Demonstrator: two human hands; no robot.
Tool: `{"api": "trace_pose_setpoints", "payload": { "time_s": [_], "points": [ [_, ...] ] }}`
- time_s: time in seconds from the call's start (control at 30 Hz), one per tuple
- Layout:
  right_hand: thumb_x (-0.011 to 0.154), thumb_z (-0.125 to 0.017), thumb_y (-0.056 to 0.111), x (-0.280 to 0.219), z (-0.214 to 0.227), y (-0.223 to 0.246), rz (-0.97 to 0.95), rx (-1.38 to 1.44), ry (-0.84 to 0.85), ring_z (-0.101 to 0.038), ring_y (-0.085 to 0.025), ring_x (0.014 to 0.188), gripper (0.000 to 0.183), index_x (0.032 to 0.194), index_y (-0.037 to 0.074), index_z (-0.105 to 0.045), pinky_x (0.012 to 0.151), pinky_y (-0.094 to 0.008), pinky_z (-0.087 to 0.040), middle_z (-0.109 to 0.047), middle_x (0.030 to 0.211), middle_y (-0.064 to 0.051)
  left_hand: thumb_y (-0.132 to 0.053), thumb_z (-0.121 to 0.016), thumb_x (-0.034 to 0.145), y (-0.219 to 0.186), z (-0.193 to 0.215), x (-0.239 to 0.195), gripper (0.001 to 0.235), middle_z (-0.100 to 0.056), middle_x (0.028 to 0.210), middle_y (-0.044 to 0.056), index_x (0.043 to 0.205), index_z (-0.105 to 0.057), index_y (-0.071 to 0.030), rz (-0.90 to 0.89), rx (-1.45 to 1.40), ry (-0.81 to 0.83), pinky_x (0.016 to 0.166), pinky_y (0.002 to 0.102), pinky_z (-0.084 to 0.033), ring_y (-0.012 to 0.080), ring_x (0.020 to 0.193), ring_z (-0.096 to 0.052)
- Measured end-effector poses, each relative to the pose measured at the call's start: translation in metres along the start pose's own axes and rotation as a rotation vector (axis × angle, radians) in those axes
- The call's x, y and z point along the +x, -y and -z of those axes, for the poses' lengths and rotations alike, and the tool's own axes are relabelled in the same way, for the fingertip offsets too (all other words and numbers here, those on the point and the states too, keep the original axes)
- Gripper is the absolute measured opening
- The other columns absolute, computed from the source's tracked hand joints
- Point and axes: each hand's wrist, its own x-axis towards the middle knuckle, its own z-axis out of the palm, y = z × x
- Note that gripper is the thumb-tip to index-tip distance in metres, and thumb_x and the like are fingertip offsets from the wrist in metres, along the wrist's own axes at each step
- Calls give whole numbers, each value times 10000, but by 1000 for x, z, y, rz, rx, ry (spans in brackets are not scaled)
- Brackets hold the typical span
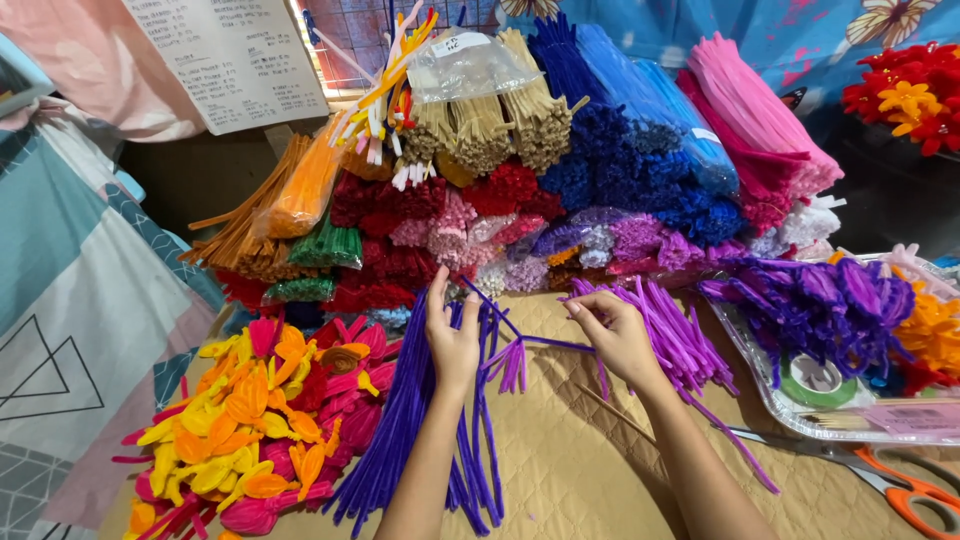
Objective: The person repeatedly picks up purple pipe cleaners, folds them, and wraps them around a thin wooden stick to form small decorative units. The person places the finished units on the table and continues the process with additional pipe cleaners.
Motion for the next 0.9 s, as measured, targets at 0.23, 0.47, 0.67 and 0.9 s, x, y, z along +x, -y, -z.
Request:
{"api": "trace_pose_setpoints", "payload": {
  "time_s": [0.23,0.47,0.67,0.9],
  "points": [
    [924,-725,208,1,2,1,-4,6,-10,-622,-199,726,143,975,112,-817,696,-351,-495,-715,791,-110,-129,-684,944,10,0,1,597,-474,1519,192,1510,-494,-129,-20,26,-9,1117,688,-313,421,1446,-396],
    [932,-720,206,3,4,-2,6,0,-18,-641,-204,742,136,968,121,-820,708,-354,-498,-720,792,-103,-135,-674,953,5,2,1,589,-456,1530,192,1512,-488,-119,-13,27,-12,1127,695,-283,410,1460,-380],
    [933,-722,220,3,5,0,3,-6,-9,-646,-202,746,138,965,128,-820,711,-347,-498,-720,794,-95,-146,-671,954,4,4,2,583,-459,1532,189,1509,-494,-127,-9,23,-22,1138,687,-270,400,1465,-378],
    [932,-719,216,3,5,-1,5,-14,-2,-643,-213,739,137,953,122,-817,705,-356,-493,-707,775,-104,-149,-673,954,6,4,4,578,-469,1525,178,1506,-502,-133,-16,37,-22,1135,671,-288,387,1462,-386]
  ]
}}
